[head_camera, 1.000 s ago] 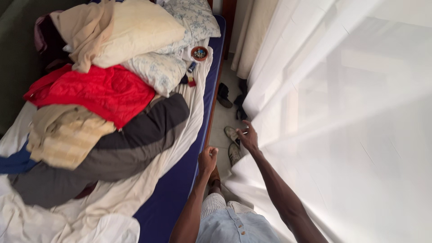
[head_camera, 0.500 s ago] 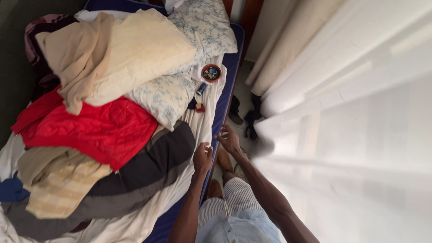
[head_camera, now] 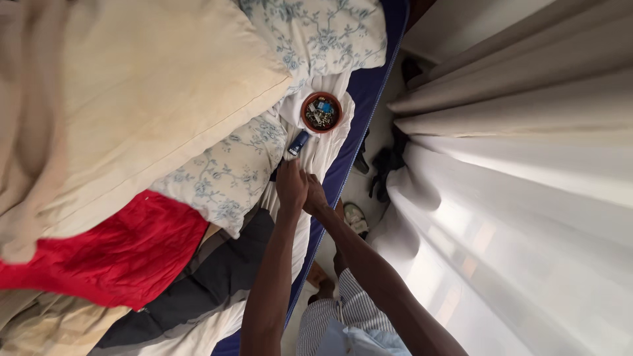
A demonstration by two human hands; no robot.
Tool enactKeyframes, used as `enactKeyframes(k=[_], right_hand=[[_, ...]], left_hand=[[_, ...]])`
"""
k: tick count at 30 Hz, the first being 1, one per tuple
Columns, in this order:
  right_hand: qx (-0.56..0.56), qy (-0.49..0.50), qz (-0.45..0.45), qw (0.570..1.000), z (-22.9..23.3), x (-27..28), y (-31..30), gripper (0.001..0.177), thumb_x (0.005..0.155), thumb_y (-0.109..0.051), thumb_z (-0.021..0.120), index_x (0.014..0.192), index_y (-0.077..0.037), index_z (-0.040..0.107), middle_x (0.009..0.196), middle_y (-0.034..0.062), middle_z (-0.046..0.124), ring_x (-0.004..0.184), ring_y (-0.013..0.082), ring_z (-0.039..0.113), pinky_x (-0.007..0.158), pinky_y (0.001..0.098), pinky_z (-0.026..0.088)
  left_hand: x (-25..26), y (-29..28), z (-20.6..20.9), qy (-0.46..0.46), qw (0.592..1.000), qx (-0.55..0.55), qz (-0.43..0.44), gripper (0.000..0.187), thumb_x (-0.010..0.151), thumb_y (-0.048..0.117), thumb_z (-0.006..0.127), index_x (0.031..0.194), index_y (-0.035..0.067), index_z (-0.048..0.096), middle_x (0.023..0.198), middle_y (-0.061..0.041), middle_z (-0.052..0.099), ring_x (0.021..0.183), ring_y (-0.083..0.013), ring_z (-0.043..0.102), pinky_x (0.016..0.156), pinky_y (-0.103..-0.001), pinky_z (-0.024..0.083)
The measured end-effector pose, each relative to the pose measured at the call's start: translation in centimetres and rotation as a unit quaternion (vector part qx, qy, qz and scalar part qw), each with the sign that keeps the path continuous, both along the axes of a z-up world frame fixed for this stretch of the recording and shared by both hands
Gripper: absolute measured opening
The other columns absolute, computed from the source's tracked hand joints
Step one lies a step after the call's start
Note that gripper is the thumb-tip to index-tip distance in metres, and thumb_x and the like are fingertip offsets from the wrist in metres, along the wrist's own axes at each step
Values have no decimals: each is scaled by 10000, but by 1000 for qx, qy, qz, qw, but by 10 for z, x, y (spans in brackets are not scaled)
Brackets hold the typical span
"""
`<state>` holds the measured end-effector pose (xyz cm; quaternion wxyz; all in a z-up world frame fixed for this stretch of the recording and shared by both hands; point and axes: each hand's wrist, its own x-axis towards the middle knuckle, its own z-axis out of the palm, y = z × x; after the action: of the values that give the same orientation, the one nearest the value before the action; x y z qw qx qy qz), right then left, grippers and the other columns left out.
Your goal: The person picks up clothing items from a bed, folds them by hand, and places them aside. The person also handles small objects from a bowl on the bed and moves them to a shelf.
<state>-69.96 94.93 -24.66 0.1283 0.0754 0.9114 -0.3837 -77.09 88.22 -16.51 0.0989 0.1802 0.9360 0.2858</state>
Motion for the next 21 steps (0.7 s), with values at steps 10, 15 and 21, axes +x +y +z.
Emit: enactKeyframes(k=[10,15,21], right_hand=[[-191,-37,-103,976,-18,11,48,649,667,-154,905,1247,-77,623,1287,155,601,1202,358,565,971,460,502],[-301,-44,-271,913,7,19,79,585,686,-8,803,1195,-105,530,1128,66,616,1033,196,676,859,339,610],[-390,-51,-195,898,36,1,77,576,733,104,693,1260,-74,545,1067,83,636,949,176,638,813,308,562]], left_hand=[[-66,38,-57,-44,998,-46,9,378,850,24,670,1224,10,616,1165,-212,633,1086,-415,615,932,-513,494],[-55,26,-103,12,1000,-2,29,426,748,96,773,1140,-6,641,1077,-227,661,1017,-439,643,918,-520,511],[-3,-38,-79,-323,916,193,140,363,751,122,810,1079,22,689,1004,-141,732,884,-269,722,816,-401,578]])
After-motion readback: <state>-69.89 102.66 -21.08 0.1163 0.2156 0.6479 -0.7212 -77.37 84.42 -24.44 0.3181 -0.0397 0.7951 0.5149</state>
